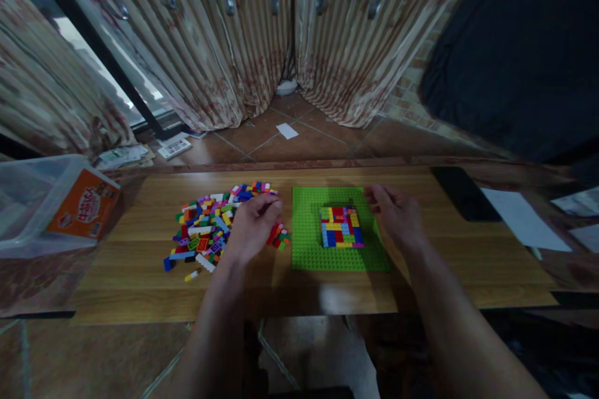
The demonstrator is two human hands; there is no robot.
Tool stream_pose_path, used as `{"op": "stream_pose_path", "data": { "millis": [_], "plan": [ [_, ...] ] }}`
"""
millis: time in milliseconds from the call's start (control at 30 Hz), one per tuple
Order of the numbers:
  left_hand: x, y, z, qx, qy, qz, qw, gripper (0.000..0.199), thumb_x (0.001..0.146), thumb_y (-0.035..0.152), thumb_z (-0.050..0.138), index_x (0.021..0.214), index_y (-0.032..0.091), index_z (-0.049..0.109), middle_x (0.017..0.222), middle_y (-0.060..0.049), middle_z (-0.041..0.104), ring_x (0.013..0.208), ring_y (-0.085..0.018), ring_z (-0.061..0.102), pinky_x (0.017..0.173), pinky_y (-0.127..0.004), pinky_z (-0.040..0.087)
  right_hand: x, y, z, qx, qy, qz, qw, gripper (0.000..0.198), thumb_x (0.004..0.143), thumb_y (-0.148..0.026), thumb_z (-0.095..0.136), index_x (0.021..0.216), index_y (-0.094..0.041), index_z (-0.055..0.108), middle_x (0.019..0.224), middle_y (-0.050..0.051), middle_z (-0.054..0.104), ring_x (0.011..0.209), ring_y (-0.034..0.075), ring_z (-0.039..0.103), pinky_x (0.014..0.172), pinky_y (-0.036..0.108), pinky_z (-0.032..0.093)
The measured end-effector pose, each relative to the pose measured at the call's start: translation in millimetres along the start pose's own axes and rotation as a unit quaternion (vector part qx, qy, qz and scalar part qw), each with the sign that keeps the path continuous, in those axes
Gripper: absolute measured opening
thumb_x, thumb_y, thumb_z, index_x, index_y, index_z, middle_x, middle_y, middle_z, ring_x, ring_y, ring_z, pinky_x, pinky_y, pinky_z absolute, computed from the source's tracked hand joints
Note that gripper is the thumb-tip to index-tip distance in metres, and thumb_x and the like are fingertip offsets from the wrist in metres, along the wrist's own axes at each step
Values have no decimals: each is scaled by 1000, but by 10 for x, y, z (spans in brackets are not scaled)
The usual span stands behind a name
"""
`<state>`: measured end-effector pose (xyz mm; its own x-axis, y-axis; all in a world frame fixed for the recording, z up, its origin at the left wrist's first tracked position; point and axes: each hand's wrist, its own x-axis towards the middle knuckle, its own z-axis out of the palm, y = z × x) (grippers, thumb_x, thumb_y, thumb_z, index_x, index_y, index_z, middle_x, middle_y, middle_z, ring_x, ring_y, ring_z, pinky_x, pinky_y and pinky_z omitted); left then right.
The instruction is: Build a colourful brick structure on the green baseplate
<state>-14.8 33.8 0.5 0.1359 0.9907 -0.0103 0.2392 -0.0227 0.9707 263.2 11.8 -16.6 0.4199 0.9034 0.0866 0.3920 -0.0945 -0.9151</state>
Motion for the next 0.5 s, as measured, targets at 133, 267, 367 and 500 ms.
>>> {"op": "stream_pose_path", "data": {
  "millis": [133,267,367,500],
  "plan": [
    [10,74,-35,-84,96,-23,992,24,75,38,67,82,15,66,70,0,63,63,-11,58,63,-23,50,-79,-114,81,-13,45,-56,997,36,86,-51,50,77,-21,69,75,4,69,72,20,63,65,32,50],
    [5,88,-53,-106,141,-19,984,27,74,40,68,80,15,66,70,0,64,62,-10,59,62,-22,50,-284,-274,200,-29,37,-129,990,32,89,-47,50,80,-22,69,75,2,68,72,19,62,67,31,49],
    [5,73,-71,-106,148,-13,983,27,75,40,67,81,14,67,70,0,65,62,-10,59,61,-21,50,-449,-373,302,-45,-13,-175,983,28,92,-42,49,83,-24,68,82,3,69,78,19,64,72,31,48],
    [10,54,-95,-97,152,-13,983,25,75,39,66,80,14,68,68,1,63,60,-9,57,59,-21,49,-548,-422,404,-54,-61,-230,970,23,92,-37,51,84,-24,67,85,3,70,81,19,65,76,32,49]
  ]
}}
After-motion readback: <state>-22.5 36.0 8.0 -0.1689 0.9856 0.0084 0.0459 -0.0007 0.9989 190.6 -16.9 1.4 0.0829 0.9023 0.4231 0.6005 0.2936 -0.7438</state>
